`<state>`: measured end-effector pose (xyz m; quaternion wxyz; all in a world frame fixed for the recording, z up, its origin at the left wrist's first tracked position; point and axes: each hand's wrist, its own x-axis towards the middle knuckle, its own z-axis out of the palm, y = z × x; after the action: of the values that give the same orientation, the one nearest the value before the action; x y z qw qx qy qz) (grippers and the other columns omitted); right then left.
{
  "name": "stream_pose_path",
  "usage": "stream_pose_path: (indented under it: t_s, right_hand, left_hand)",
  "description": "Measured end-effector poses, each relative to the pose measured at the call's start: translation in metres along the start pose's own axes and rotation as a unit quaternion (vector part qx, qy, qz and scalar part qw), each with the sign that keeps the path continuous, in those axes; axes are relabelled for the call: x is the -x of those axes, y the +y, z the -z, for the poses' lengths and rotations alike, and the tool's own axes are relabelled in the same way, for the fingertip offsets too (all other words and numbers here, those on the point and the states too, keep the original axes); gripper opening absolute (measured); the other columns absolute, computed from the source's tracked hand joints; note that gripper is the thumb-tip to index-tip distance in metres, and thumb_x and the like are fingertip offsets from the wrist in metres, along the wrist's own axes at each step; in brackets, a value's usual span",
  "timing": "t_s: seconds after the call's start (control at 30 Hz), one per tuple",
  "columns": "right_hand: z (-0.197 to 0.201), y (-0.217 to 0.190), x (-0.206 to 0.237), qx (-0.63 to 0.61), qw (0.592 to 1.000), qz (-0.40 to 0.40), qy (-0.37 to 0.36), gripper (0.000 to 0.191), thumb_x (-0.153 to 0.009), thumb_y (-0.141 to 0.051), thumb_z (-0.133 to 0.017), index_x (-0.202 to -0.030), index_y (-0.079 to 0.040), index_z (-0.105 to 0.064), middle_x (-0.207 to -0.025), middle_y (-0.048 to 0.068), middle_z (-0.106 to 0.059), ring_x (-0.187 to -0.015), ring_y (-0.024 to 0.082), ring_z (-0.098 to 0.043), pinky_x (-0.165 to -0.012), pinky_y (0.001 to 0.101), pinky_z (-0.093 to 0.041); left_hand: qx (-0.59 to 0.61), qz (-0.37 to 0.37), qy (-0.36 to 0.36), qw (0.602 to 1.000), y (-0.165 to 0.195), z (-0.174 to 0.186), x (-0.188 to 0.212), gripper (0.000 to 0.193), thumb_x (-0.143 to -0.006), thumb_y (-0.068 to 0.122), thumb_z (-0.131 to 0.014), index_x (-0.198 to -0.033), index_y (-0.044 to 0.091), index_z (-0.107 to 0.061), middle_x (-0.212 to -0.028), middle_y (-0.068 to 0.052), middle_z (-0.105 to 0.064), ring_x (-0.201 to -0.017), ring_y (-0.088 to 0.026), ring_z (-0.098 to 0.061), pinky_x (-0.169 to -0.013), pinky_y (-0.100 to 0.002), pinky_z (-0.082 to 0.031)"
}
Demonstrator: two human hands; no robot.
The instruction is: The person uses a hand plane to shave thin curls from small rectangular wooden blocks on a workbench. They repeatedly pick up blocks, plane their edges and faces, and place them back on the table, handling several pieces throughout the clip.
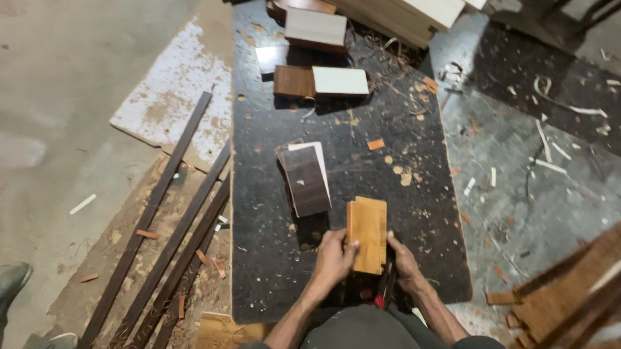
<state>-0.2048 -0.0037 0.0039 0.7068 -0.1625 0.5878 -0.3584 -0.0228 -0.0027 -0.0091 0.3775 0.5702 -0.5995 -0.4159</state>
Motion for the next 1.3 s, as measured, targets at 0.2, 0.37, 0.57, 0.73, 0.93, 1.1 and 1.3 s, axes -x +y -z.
stream_pose_path:
  t_s: [0.2,0.37,0.57,0.73,0.93,1.1,1.3]
  right_hand:
    - [0.014,0.009,0.016,0.074,0.995,0.073,0.002,0.035,-0.096,-0.03,-0.06,-0.123,-0.008,-0.06,-0.101,0.0,-0.072,-0.087,0.01,-0.071,-0.073,0.0278,-0.06]
    - [0.05,-0.011,0.026,0.067,0.983,0.14,0.099,0.041,-0.098,-0.024,-0.061,-0.131,0.0,-0.06,-0.114,0.006,-0.07,-0.1,0.016,-0.068,-0.085,0.0323,-0.055]
    - [0.132,-0.036,0.057,0.058,0.951,0.261,0.156,0.042,-0.092,-0.023,-0.06,-0.129,-0.002,-0.061,-0.111,0.006,-0.072,-0.098,0.015,-0.069,-0.085,0.0306,-0.055]
    - [0.147,-0.065,0.021,0.113,0.943,0.211,0.232,0.038,-0.096,-0.025,-0.064,-0.128,-0.005,-0.063,-0.078,0.004,-0.058,-0.057,0.016,-0.048,-0.05,0.0314,-0.035]
    - [0.09,-0.139,-0.056,0.066,0.971,0.191,0.131,0.038,-0.096,-0.029,-0.066,-0.122,-0.002,-0.059,-0.085,-0.002,-0.065,-0.071,0.014,-0.061,-0.063,0.0333,-0.048]
    - [0.046,-0.188,-0.099,0.465,0.804,0.25,0.274,0.048,-0.094,-0.036,-0.07,-0.129,-0.005,-0.066,-0.107,0.015,-0.069,-0.101,0.034,-0.068,-0.088,0.0463,-0.054]
    - [0.039,-0.106,-0.07,0.523,0.72,0.289,0.353,0.057,-0.084,-0.032,-0.078,-0.135,-0.012,-0.063,-0.114,0.024,-0.059,-0.108,0.044,-0.063,-0.094,0.0493,-0.051]
  left_hand:
    - [-0.034,0.044,-0.118,0.991,-0.01,-0.003,0.016,0.034,-0.094,0.024,-0.068,-0.121,0.003,-0.068,-0.12,-0.018,-0.063,-0.112,-0.038,-0.062,-0.093,-0.045,-0.051]
    - [-0.058,-0.077,-0.046,0.994,0.018,-0.018,-0.039,0.044,-0.093,0.025,-0.071,-0.13,0.002,-0.063,-0.134,-0.02,-0.058,-0.123,-0.041,-0.056,-0.1,-0.048,-0.048]
    - [-0.136,-0.175,0.123,0.967,0.09,-0.046,-0.174,0.059,-0.097,0.031,-0.061,-0.144,-0.002,-0.051,-0.152,-0.024,-0.047,-0.144,-0.043,-0.04,-0.117,-0.057,-0.029]
    - [-0.313,-0.308,-0.245,0.864,0.087,-0.082,-0.107,0.075,-0.091,0.047,-0.061,-0.145,-0.003,-0.046,-0.147,-0.03,-0.038,-0.141,-0.052,-0.025,-0.113,-0.063,-0.017]
    - [-0.24,-0.206,-0.583,0.748,0.014,-0.058,-0.055,0.06,-0.096,0.043,-0.064,-0.138,0.0,-0.055,-0.13,-0.024,-0.053,-0.125,-0.043,-0.045,-0.102,-0.054,-0.037]
    - [-0.138,-0.165,-0.386,0.897,0.012,0.02,-0.115,0.049,-0.1,0.04,-0.068,-0.131,0.003,-0.062,-0.116,-0.019,-0.065,-0.111,-0.035,-0.062,-0.092,-0.046,-0.053]
    - [-0.163,-0.204,-0.091,0.961,0.032,0.06,-0.197,0.039,-0.092,0.032,-0.074,-0.12,0.007,-0.068,-0.106,-0.017,-0.067,-0.101,-0.031,-0.064,-0.083,-0.044,-0.057]
